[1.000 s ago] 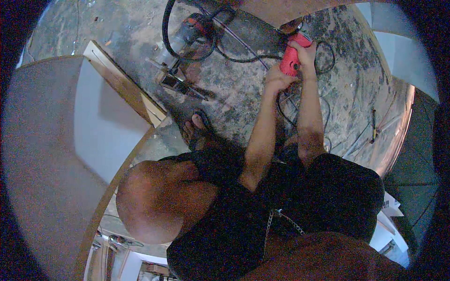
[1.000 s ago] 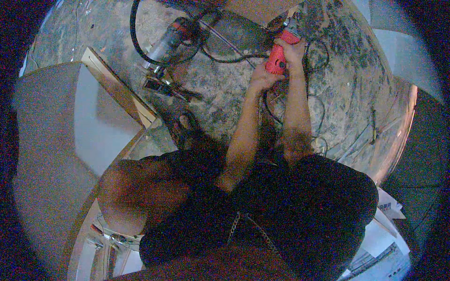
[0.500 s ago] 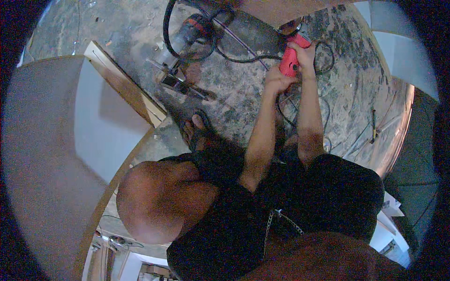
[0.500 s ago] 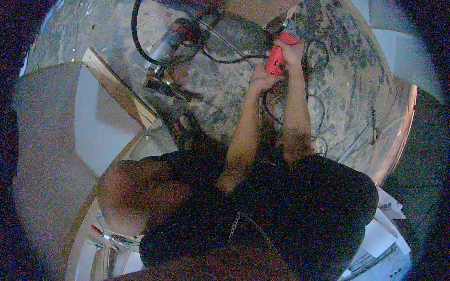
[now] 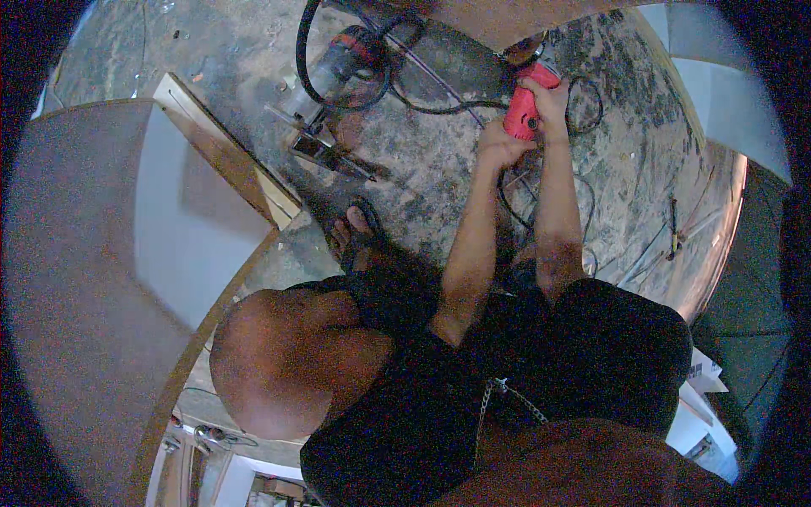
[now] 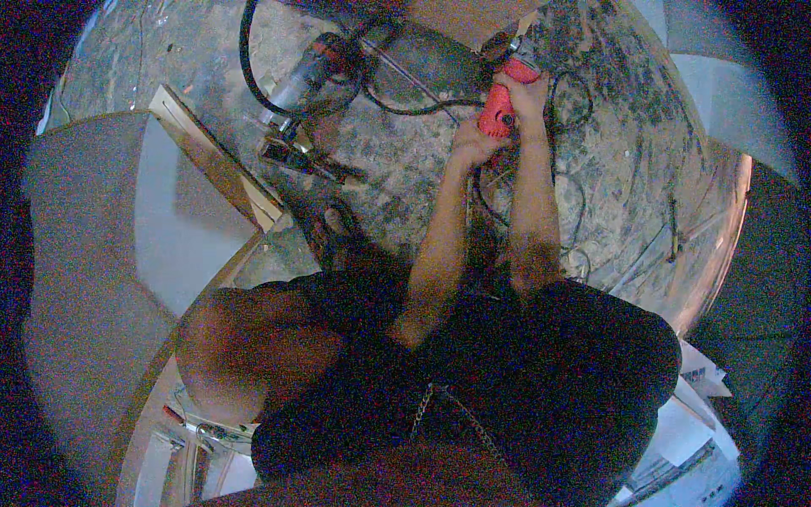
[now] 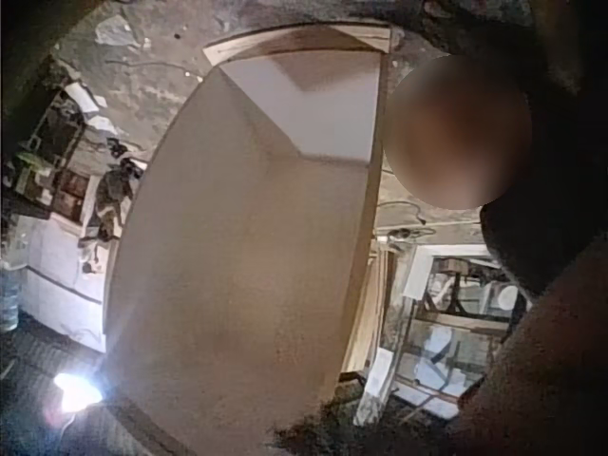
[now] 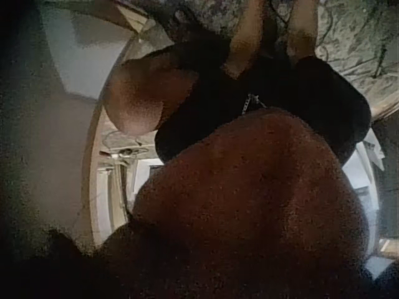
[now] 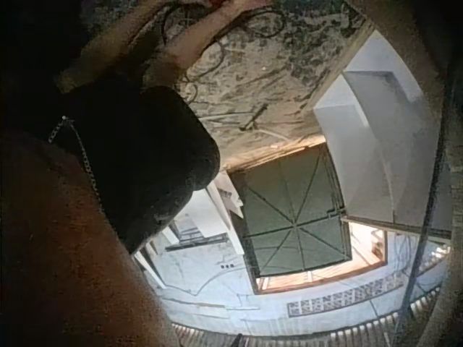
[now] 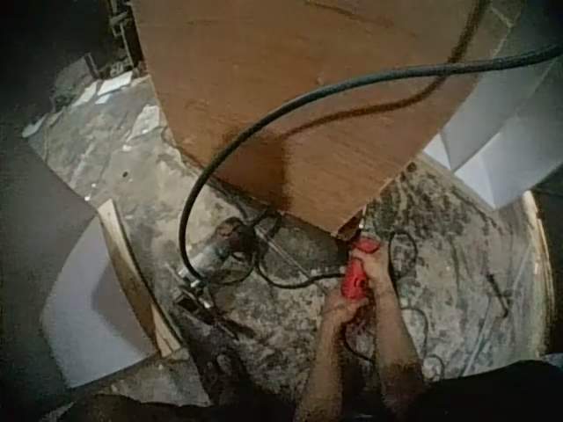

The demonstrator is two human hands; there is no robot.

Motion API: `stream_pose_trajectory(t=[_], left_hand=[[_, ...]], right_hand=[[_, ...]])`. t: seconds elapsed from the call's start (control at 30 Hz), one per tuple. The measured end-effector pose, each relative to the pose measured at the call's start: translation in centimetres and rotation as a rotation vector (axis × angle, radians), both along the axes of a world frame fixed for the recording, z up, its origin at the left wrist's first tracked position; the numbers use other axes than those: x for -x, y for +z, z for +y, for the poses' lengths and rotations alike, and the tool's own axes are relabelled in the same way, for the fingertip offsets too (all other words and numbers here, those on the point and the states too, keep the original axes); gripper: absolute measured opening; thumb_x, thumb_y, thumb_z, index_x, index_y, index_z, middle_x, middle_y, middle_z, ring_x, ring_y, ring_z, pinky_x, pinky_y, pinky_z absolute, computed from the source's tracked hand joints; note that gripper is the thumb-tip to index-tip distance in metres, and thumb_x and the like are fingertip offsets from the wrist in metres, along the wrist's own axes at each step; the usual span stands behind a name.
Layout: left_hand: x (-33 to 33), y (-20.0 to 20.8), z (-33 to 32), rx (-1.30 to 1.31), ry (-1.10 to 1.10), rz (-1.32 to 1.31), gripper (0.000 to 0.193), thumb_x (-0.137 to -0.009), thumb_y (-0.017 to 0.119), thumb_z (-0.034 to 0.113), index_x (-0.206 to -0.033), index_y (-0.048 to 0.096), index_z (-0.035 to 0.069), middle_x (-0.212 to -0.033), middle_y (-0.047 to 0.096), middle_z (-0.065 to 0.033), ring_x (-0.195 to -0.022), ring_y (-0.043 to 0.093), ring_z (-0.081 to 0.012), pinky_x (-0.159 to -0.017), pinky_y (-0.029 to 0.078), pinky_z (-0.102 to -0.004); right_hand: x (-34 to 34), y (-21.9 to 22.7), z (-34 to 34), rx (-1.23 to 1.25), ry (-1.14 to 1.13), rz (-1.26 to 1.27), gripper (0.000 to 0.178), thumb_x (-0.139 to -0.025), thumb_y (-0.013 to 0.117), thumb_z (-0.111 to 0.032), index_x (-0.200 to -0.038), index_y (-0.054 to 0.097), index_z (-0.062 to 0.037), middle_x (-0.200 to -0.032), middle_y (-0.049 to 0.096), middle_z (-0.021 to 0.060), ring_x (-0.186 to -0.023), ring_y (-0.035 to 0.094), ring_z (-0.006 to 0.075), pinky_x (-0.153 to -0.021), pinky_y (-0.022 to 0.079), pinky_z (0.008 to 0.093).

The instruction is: The person uses an angle grinder to sand the edge of a wooden panel while holding it in place on the floor.

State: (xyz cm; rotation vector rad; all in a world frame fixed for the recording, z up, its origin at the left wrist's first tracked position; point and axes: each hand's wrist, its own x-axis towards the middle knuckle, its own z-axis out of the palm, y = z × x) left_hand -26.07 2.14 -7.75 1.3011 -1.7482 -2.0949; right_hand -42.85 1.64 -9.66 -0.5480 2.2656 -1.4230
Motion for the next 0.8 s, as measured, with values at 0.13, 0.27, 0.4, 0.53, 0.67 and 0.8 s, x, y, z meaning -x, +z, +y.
stream_pose_trajectory(t=[0.13, 0.27, 0.4, 0.53, 0.67, 0.8], left_hand=[[-0.1, -1.0, 0.0, 0.046, 0.001, -0.041, 0.067, -0.052, 0.084, 0.039, -0.105, 0.060, 0.008, -0.094, 0.066, -0.0124, -0.086, 0.064, -0.0281, -0.078, 0.051, -0.0368], [1.8, -4.8, 0.8, -0.013, 0.192, 0.221, 0.067, -0.051, 0.084, 0.036, -0.104, 0.057, 0.005, -0.095, 0.065, -0.0135, -0.088, 0.063, -0.0277, -0.076, 0.051, -0.0371], [3.0, -6.5, 2.1, -0.067, 0.192, 0.191, 0.069, -0.052, 0.083, 0.031, -0.106, 0.052, 0.002, -0.096, 0.063, -0.0146, -0.089, 0.061, -0.0260, -0.074, 0.051, -0.0369], [3.2, -7.0, 2.2, 0.060, 0.223, 0.212, 0.068, -0.052, 0.082, 0.030, -0.104, 0.052, 0.001, -0.090, 0.063, -0.0143, -0.084, 0.062, -0.0248, -0.071, 0.051, -0.0361], [-0.1, 1.3, 0.7, -0.142, 0.067, 0.056, 0.057, -0.050, 0.081, 0.031, -0.095, 0.059, 0.002, -0.082, 0.065, -0.0138, -0.075, 0.063, -0.0266, -0.069, 0.050, -0.0367], [-1.1, 1.2, 0.0, 0.032, 0.102, 0.039, 0.054, -0.052, 0.079, 0.034, -0.095, 0.062, 0.007, -0.087, 0.066, -0.0138, -0.081, 0.064, -0.0286, -0.074, 0.050, -0.0378]], right_hand=[[-2.0, 1.5, -0.6, -0.007, 0.005, -0.071, 0.092, -0.047, 0.085, -0.015, -0.123, 0.037, 0.0039, -0.113, 0.054, 0.0158, -0.100, 0.055, 0.0275, -0.085, 0.047, 0.0362], [-0.3, 0.0, -1.3, -0.051, 0.018, 0.093, 0.094, -0.046, 0.086, -0.017, -0.124, 0.037, 0.0042, -0.116, 0.052, 0.0162, -0.103, 0.053, 0.0276, -0.088, 0.046, 0.0363], [0.6, -1.4, -0.3, -0.001, 0.014, 0.061, 0.095, -0.045, 0.086, -0.018, -0.123, 0.038, 0.0047, -0.118, 0.051, 0.0175, -0.106, 0.053, 0.0279, -0.090, 0.045, 0.0361], [1.1, -0.7, -1.1, 0.041, 0.127, 0.080, 0.079, -0.050, 0.085, -0.015, -0.115, 0.045, 0.0042, -0.108, 0.056, 0.0153, -0.095, 0.057, 0.0249, -0.081, 0.048, 0.0355], [-2.3, 1.2, 1.3, 0.039, -0.056, -0.111, 0.063, -0.058, 0.080, -0.005, -0.113, 0.049, -0.0035, -0.105, 0.059, 0.0097, -0.089, 0.060, 0.0206, -0.073, 0.051, 0.0340], [-3.7, 3.7, -0.9, 0.061, 0.011, -0.093, 0.069, -0.055, 0.081, -0.008, -0.115, 0.047, -0.0026, -0.103, 0.060, 0.0093, -0.090, 0.059, 0.0232, -0.076, 0.051, 0.0355]])
